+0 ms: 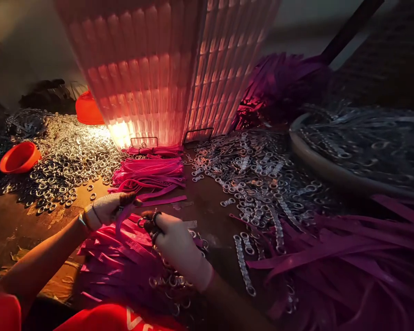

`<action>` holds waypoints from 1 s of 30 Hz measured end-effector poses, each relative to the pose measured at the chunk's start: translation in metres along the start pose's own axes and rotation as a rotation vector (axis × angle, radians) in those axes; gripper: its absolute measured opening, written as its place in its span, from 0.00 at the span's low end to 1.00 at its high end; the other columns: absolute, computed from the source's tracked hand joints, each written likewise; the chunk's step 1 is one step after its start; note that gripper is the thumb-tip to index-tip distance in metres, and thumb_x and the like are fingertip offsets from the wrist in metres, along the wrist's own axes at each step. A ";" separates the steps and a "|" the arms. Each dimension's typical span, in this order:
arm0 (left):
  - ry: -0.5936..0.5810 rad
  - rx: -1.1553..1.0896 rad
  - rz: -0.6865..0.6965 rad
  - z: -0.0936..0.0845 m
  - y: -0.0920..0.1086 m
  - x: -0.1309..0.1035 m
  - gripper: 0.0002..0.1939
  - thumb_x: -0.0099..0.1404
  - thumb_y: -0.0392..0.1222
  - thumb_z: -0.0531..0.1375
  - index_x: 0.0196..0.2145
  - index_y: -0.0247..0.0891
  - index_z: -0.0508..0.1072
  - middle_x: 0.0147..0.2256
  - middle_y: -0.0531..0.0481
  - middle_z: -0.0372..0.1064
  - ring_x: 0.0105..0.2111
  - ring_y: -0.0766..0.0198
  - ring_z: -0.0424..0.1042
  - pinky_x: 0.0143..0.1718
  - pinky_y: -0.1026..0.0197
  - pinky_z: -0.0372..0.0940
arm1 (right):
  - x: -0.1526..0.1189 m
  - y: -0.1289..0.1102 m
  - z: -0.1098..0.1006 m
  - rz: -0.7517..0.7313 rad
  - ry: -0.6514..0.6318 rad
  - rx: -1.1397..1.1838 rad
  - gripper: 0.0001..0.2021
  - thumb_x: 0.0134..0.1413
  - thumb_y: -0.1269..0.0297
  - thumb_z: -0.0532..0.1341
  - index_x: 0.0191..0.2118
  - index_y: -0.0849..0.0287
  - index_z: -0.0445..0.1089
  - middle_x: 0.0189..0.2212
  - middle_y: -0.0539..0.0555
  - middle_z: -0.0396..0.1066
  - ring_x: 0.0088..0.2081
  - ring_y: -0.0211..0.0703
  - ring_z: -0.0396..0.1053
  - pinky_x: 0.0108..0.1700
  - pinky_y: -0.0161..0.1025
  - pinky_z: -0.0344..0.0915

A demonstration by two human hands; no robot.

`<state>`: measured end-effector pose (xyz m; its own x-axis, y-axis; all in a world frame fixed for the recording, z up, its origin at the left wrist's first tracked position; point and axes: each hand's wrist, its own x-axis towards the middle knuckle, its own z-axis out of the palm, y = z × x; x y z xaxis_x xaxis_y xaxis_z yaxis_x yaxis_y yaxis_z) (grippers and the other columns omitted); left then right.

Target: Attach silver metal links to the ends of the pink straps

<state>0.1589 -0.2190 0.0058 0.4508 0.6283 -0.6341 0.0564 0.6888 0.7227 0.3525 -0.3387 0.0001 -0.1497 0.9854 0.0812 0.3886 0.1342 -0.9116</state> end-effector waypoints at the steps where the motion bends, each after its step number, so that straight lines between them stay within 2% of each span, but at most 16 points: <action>1: -0.088 0.131 0.007 0.006 -0.001 -0.009 0.16 0.64 0.47 0.65 0.30 0.27 0.78 0.16 0.53 0.61 0.11 0.75 0.51 0.11 0.71 0.44 | 0.003 0.002 -0.003 0.015 0.039 -0.042 0.13 0.54 0.74 0.55 0.41 0.56 0.75 0.36 0.54 0.76 0.38 0.47 0.70 0.42 0.40 0.65; 3: -0.186 0.343 0.075 0.019 -0.005 -0.028 0.19 0.63 0.52 0.65 0.31 0.29 0.78 0.16 0.54 0.59 0.13 0.74 0.52 0.13 0.70 0.45 | 0.005 0.005 -0.008 0.015 0.080 -0.152 0.15 0.51 0.77 0.53 0.38 0.57 0.73 0.35 0.54 0.75 0.38 0.46 0.70 0.40 0.39 0.63; 6: -0.162 0.462 0.199 0.033 -0.011 -0.043 0.21 0.66 0.55 0.61 0.26 0.32 0.75 0.17 0.54 0.57 0.15 0.73 0.52 0.17 0.68 0.45 | 0.004 0.002 -0.007 0.003 0.070 -0.390 0.15 0.45 0.80 0.52 0.35 0.58 0.71 0.34 0.55 0.73 0.36 0.45 0.68 0.37 0.38 0.59; 9: -0.184 0.503 0.244 0.035 -0.015 -0.042 0.22 0.65 0.54 0.60 0.22 0.35 0.68 0.17 0.55 0.55 0.17 0.72 0.51 0.19 0.66 0.46 | 0.001 -0.006 -0.004 0.014 0.003 -0.717 0.13 0.41 0.80 0.54 0.32 0.60 0.69 0.31 0.57 0.71 0.32 0.45 0.65 0.33 0.41 0.52; 11: -0.203 0.563 0.263 0.034 -0.017 -0.038 0.19 0.65 0.50 0.60 0.22 0.35 0.67 0.18 0.55 0.56 0.19 0.71 0.52 0.20 0.66 0.48 | -0.001 -0.009 -0.002 -0.031 -0.045 -0.890 0.12 0.42 0.80 0.55 0.32 0.60 0.69 0.31 0.59 0.71 0.31 0.46 0.63 0.32 0.43 0.49; 14: -0.225 0.763 0.338 0.033 -0.017 -0.034 0.10 0.61 0.40 0.59 0.24 0.34 0.72 0.21 0.53 0.61 0.21 0.70 0.54 0.23 0.66 0.50 | -0.004 -0.006 0.001 -0.151 -0.094 -1.036 0.09 0.49 0.80 0.55 0.31 0.60 0.68 0.30 0.61 0.70 0.30 0.47 0.62 0.31 0.44 0.45; 17: -0.311 0.931 0.338 0.037 -0.019 -0.032 0.09 0.59 0.35 0.56 0.22 0.34 0.70 0.20 0.54 0.60 0.21 0.69 0.55 0.23 0.66 0.49 | -0.008 0.001 0.004 -0.202 -0.127 -1.067 0.09 0.54 0.79 0.54 0.31 0.60 0.68 0.30 0.61 0.69 0.29 0.47 0.61 0.30 0.44 0.45; 20: -0.309 0.999 0.347 0.044 -0.026 -0.026 0.09 0.59 0.37 0.57 0.21 0.35 0.67 0.20 0.54 0.60 0.21 0.68 0.55 0.23 0.65 0.49 | -0.011 0.005 0.005 -0.100 -0.102 -1.034 0.07 0.52 0.78 0.56 0.32 0.60 0.68 0.32 0.61 0.71 0.30 0.47 0.63 0.31 0.44 0.48; 22: -0.262 0.932 0.359 0.047 -0.034 -0.021 0.09 0.61 0.41 0.58 0.24 0.35 0.67 0.22 0.54 0.61 0.22 0.68 0.56 0.24 0.65 0.50 | -0.012 0.005 0.002 0.023 -0.043 -0.989 0.08 0.50 0.78 0.57 0.34 0.61 0.70 0.33 0.60 0.72 0.32 0.48 0.66 0.32 0.43 0.51; 24: -0.203 0.745 0.335 0.048 -0.043 -0.016 0.13 0.65 0.47 0.57 0.27 0.35 0.68 0.23 0.54 0.61 0.22 0.68 0.56 0.24 0.65 0.52 | -0.012 0.002 -0.004 0.093 -0.023 -0.930 0.13 0.47 0.79 0.56 0.39 0.61 0.71 0.36 0.60 0.73 0.36 0.49 0.69 0.36 0.42 0.55; 27: -0.152 0.591 0.321 0.043 -0.051 -0.012 0.19 0.65 0.53 0.59 0.27 0.34 0.68 0.23 0.55 0.60 0.23 0.69 0.55 0.24 0.66 0.52 | -0.010 0.000 -0.014 0.099 -0.163 -0.870 0.16 0.46 0.80 0.55 0.42 0.63 0.71 0.42 0.61 0.74 0.42 0.50 0.70 0.40 0.40 0.58; 30: -0.215 0.750 0.391 0.035 -0.056 -0.009 0.15 0.66 0.46 0.58 0.26 0.33 0.70 0.24 0.54 0.63 0.25 0.69 0.57 0.26 0.67 0.52 | -0.008 0.001 -0.019 0.168 -0.328 -0.856 0.14 0.50 0.79 0.54 0.41 0.63 0.71 0.38 0.60 0.76 0.39 0.49 0.72 0.36 0.39 0.56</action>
<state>0.1829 -0.2762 -0.0193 0.7143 0.6360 -0.2920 0.4002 -0.0289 0.9160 0.3712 -0.3441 0.0060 -0.2294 0.9376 -0.2612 0.9470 0.1531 -0.2824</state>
